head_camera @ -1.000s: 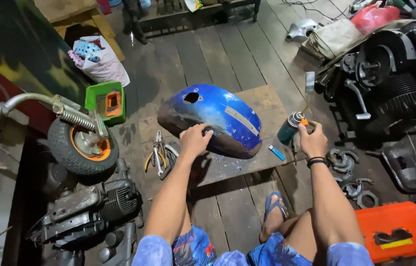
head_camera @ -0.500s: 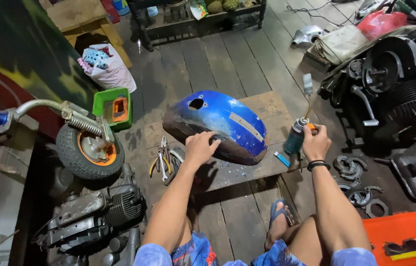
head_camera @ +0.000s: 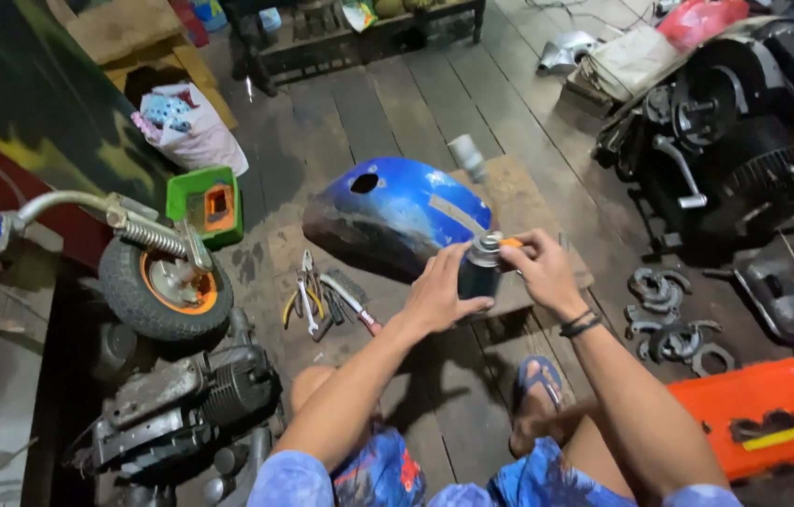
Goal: Using an improvised blowtorch made from a spray can and a lighter to heat a motorcycle fuel tank for paint stripping or repair.
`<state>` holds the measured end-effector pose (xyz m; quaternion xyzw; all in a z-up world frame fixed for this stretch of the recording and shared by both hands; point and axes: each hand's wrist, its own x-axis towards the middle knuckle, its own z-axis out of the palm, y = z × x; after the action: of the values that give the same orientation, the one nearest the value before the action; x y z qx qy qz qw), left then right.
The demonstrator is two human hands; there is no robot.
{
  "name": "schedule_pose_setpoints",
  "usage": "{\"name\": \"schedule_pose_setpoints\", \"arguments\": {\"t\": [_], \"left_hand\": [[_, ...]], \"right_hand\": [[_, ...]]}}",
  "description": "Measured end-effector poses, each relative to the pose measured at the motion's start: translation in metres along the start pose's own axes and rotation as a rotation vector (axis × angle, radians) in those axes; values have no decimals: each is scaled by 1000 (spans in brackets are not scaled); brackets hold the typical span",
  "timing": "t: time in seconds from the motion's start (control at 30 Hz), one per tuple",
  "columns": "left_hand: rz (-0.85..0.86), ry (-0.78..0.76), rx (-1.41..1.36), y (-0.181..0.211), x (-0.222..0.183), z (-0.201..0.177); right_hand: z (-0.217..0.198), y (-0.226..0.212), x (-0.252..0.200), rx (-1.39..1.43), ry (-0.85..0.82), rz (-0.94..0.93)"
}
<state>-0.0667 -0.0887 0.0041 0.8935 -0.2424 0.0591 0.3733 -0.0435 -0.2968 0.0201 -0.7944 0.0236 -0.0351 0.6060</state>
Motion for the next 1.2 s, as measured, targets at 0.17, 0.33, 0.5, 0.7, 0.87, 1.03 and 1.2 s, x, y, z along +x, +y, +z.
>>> {"name": "schedule_pose_setpoints", "arguments": {"t": [0.17,0.33,0.5,0.7,0.87,1.03,1.2], "left_hand": [[-178,-42,-167,-26,-8,15],[-255,-66,-195,-61,-31,25],[-237,-30,-114,-73,-39,22],[-224,-69,-112,-62,-46,5],[-207,-145,-136,-61,-51,4],[-187,-192,-117,-64,-48,2],[-243,-193,-70,-82,-50,11]], "right_hand": [[20,32,-11,291,-180,140],[42,1,-36,294,-313,200],[50,-7,-39,74,-371,30],[51,10,-35,-32,-364,-26],[55,-7,-56,17,-394,83],[53,4,-47,67,-423,147],[57,1,-39,9,-496,161]]}}
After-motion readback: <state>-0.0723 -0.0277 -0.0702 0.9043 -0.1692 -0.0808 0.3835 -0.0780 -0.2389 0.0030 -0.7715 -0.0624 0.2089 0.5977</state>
